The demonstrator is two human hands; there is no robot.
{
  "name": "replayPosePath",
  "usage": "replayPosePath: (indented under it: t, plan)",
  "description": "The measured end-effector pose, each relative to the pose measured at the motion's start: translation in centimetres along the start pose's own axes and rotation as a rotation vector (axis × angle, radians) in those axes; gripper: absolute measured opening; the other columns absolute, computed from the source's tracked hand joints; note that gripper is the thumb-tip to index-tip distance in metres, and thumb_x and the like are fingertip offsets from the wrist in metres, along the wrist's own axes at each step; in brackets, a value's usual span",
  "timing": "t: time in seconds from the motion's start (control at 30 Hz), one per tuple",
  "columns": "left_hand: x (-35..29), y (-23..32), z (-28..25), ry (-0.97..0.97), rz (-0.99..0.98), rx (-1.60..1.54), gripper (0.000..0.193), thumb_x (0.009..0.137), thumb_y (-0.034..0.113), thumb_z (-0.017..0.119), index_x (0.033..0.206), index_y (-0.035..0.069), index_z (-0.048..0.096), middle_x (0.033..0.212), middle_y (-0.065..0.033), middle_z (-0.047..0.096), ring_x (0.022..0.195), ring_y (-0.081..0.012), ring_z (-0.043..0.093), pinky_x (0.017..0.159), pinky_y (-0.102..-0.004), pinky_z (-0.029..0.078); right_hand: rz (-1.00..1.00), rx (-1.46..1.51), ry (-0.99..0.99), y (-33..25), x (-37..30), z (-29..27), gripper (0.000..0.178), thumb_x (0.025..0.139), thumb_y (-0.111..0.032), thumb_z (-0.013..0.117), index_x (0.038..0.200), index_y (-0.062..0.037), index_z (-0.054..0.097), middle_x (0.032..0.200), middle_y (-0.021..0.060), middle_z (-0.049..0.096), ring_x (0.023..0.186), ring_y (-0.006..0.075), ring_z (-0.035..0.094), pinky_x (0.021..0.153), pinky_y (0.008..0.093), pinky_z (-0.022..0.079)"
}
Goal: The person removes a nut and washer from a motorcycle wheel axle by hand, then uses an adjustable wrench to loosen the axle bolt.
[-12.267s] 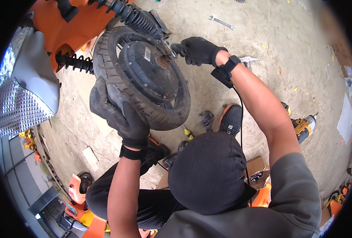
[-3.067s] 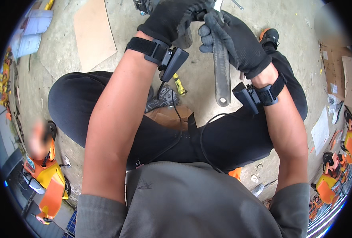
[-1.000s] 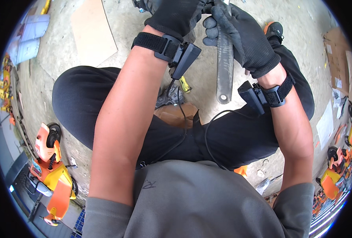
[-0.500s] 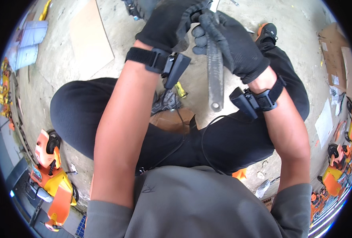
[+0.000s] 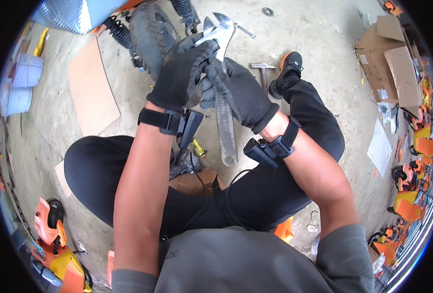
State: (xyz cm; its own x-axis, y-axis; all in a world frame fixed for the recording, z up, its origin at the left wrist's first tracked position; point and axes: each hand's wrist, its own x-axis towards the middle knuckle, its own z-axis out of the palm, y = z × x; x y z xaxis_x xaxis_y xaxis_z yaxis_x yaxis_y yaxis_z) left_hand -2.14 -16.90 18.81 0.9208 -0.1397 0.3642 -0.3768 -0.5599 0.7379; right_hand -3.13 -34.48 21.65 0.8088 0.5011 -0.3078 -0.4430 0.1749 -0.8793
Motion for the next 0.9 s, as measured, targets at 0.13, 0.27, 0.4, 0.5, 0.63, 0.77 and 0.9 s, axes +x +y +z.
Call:
replayPosePath:
  t: [0.13,0.27,0.4,0.5,0.63,0.77,0.9]
  plan:
    - [-0.1,0.8,0.9,-0.108,-0.44,-0.537,0.041,0.082,0.009,0.063,0.123,0.003,0.059,0.112,-0.0143,0.058,0.094,-0.0266,0.058,0.081,-0.0339,0.047,0.017,0.035,0.039,0.5,-0.4,-0.1,0.017,0.1,-0.018,0.052,0.109,-0.0036,0.057,0.086,0.0071,0.064,0.069,0.0137,0.063,0.063,0.0304,0.057]
    - [0.8,-0.7,0.7,0.055,0.305,-0.078,0.03,0.096,0.016,0.057,0.123,0.006,0.051,0.073,-0.0062,0.058,0.052,-0.0151,0.053,0.047,-0.0274,0.044,0.06,0.06,0.034,0.4,-0.3,-0.1,0.017,0.1,-0.019,0.054,0.108,-0.0041,0.056,0.086,0.0064,0.064,0.069,0.0135,0.063,0.063,0.0301,0.057]
    - [1.0,1.1,1.1,-0.101,-0.436,-0.787,0.032,0.096,0.017,0.056,0.125,0.008,0.05,0.07,-0.0061,0.057,0.048,-0.0155,0.052,0.042,-0.0302,0.042,0.026,0.075,0.04,0.1,0.0,0.2,0.018,0.101,-0.02,0.053,0.109,-0.0041,0.056,0.086,0.0063,0.064,0.069,0.0134,0.063,0.064,0.0303,0.057]
    - [1.4,3.0,1.1,-0.057,-0.598,-1.143,0.034,0.097,0.018,0.055,0.129,0.009,0.047,0.066,-0.0056,0.056,0.045,-0.0153,0.05,0.039,-0.0306,0.04,0.007,0.09,0.035,0.0,0.1,-0.1,0.019,0.101,-0.02,0.052,0.111,-0.0041,0.056,0.086,0.0063,0.064,0.07,0.0135,0.063,0.064,0.0309,0.057]
    - [1.3,3.1,1.5,-0.139,-0.63,-1.228,0.038,0.098,0.019,0.053,0.134,0.011,0.044,0.066,-0.0054,0.055,0.044,-0.0149,0.049,0.038,-0.0294,0.038,-0.006,0.06,0.023,0.6,-0.2,-1.0,0.02,0.101,-0.02,0.052,0.114,-0.0038,0.055,0.087,0.0063,0.064,0.071,0.0136,0.064,0.064,0.0309,0.057]
    - [0.5,2.3,2.0,-0.134,-0.468,-0.991,0.034,0.098,0.012,0.054,0.131,0.001,0.05,0.083,-0.0051,0.062,0.063,-0.008,0.057,0.052,-0.0217,0.044,0.064,0.084,0.052,1.0,-0.6,-1.4,0.03,0.1,-0.031,0.058,0.116,-0.0054,0.057,0.089,0.0038,0.063,0.072,0.0123,0.063,0.068,0.0314,0.058]
    - [1.1,3.1,1.8,-0.082,-0.3,-0.747,0.037,0.09,0.009,0.058,0.126,0.0,0.055,0.1,-0.008,0.062,0.085,-0.0134,0.058,0.072,-0.0261,0.047,0.021,0.052,0.042,0.8,-0.5,-1.6,0.032,0.099,-0.032,0.059,0.116,-0.0048,0.056,0.089,0.0027,0.062,0.071,0.0119,0.063,0.068,0.0308,0.058]
